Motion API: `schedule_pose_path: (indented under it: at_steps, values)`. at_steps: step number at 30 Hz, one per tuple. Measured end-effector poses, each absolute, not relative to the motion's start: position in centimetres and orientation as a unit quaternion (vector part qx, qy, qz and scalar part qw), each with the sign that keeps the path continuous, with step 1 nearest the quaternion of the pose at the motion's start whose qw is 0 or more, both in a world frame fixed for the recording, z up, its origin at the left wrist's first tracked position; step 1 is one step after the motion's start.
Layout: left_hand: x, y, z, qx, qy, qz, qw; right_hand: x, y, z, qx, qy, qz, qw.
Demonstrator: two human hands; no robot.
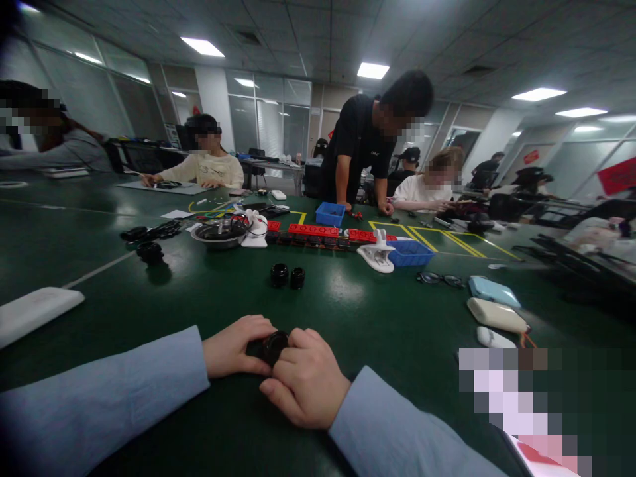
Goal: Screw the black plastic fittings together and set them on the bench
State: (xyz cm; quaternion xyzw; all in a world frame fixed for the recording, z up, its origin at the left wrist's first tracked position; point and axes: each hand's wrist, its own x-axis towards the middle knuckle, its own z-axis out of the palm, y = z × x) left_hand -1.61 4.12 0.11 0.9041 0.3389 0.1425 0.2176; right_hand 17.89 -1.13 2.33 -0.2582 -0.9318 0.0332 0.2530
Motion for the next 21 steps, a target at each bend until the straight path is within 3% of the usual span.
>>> schedule_pose_path:
  at_steps: [8, 21]
  values:
    - [-1.8, 4.1, 0.0, 0.903, 0.345, 0.132, 0.219, 19.1, 1.9, 1.4, -0.456, -0.848, 0.070, 0.262]
    - [-1.7, 4.0, 0.4, 0.902, 0.348, 0.131, 0.219, 18.5, 0.5, 1.6, -0.426, -0.849, 0.069, 0.305]
